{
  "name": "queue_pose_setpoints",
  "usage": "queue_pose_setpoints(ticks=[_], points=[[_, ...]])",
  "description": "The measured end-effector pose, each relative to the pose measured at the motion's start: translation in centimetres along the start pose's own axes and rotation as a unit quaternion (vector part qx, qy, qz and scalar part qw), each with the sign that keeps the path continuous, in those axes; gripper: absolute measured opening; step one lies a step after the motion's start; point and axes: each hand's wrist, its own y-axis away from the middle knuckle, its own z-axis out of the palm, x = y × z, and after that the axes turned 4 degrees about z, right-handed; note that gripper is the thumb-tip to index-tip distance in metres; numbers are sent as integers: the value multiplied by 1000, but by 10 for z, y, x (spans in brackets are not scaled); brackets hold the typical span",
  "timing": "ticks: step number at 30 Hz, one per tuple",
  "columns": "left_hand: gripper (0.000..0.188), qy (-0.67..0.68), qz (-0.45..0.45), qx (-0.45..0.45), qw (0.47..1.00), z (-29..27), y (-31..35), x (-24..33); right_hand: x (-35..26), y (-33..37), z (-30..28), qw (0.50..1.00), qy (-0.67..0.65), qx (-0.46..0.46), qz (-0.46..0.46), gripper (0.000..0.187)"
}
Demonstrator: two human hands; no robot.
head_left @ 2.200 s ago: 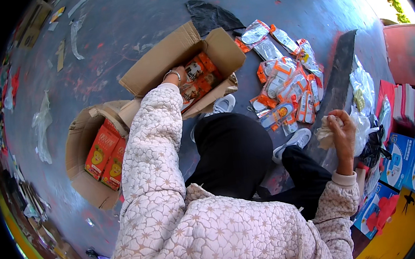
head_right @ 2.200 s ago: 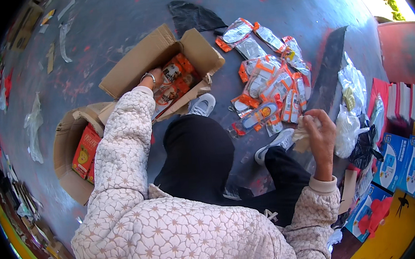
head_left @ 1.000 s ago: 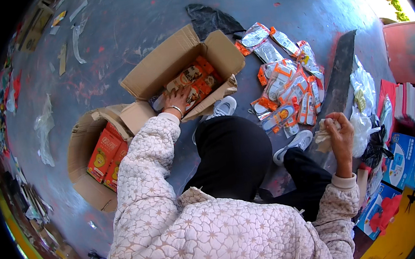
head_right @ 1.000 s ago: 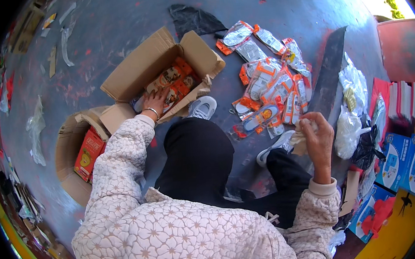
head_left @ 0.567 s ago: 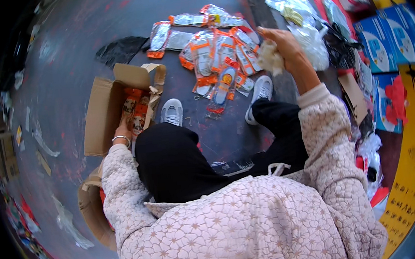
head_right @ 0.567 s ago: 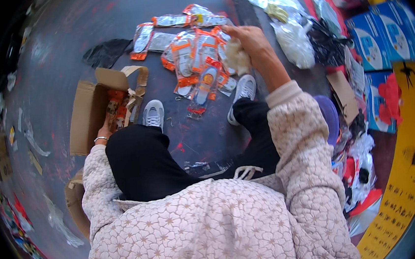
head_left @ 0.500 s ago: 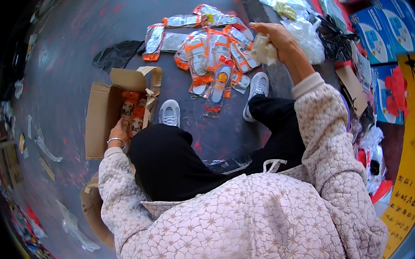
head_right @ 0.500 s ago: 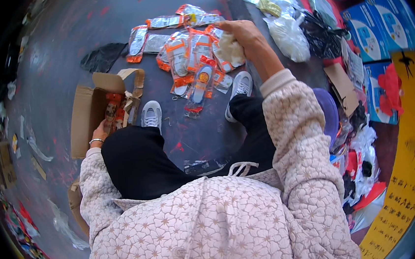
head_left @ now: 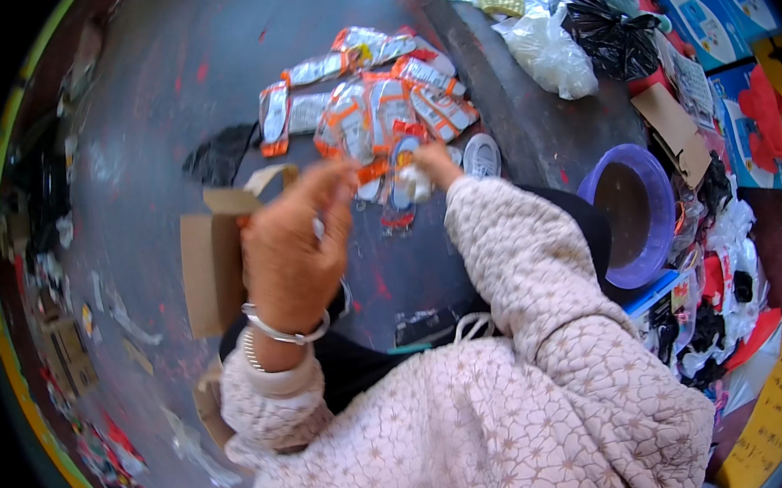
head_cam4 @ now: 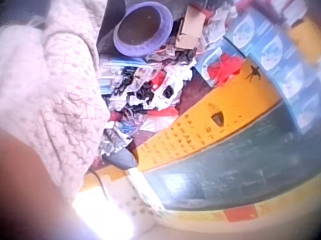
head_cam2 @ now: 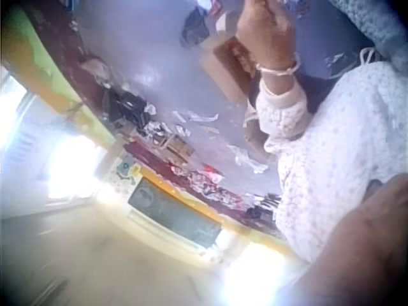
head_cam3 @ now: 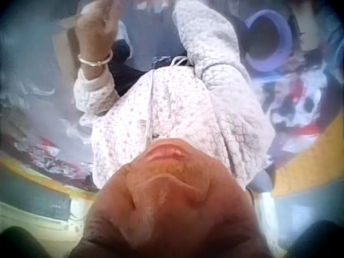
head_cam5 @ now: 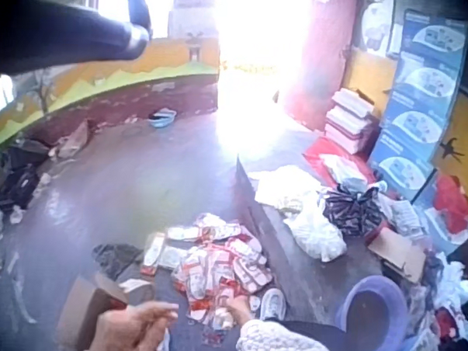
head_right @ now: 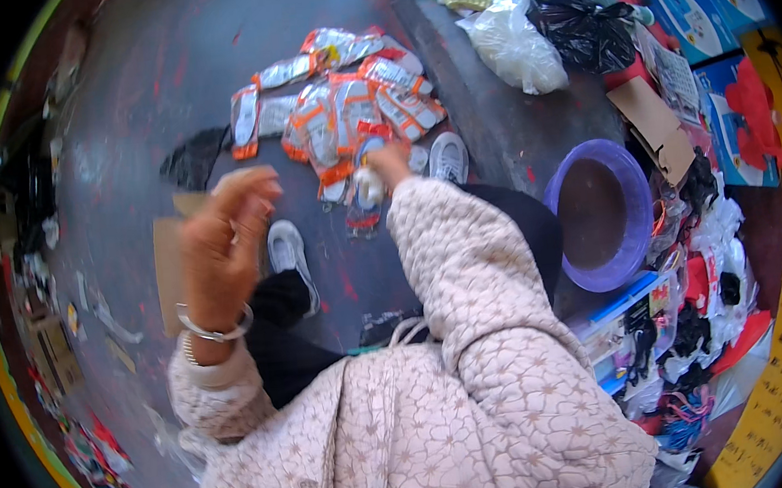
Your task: The person sits on the floor and packs individual insoles into clear plastic bags with orange branding. They pick up an insole, place it into a bag, and then place the packaged item into a cardboard box. The person repeats this process for multiple insoles.
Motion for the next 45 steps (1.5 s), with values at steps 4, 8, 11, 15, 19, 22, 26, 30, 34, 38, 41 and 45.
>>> queue_pose_setpoints(ticks=[4, 8, 11, 15, 19, 22, 26, 30, 34, 38, 41, 45], points=[[22, -66, -23, -158, 985, 52, 13, -52, -2, 18, 48, 963, 171, 85, 189, 51], [33, -99, 12, -333, 938, 76, 17, -53, -3, 3, 63, 954, 237, 36, 179, 63], [37, -98, 11, -405, 909, 76, 13, -55, 10, -11, 77, 947, 267, 3, 179, 66], [38, -55, 14, -405, 913, 80, 15, -60, 26, -21, 82, 947, 286, -2, 146, 66], [38, -53, 5, -420, 906, 81, 12, -59, 31, -27, 82, 939, 305, 3, 161, 44], [37, -2, 7, -408, 913, 82, 13, -57, 24, -24, 69, 949, 239, 23, 207, 43], [34, 12, 1, -442, 897, 81, 7, -50, 12, -13, 38, 955, 182, 59, 229, 47], [31, 86, 40, -354, 930, 66, -19, -40, 36, -48, 3, 981, -30, -12, 191, 26], [35, 285, -88, -160, 941, 36, -23, -64, -62, -8, -25, 938, -192, -227, 179, 20], [44, 385, -112, 51, 915, 22, -35, -69, -158, 29, -56, 954, -140, -242, 113, 24], [47, 440, -195, 156, 862, 13, -38, -82, -219, 64, -67, 957, -46, -284, 13, 26], [49, 733, -130, 23, 667, -1, -30, -86, -266, 119, -66, 862, -121, -479, -113, 30]])
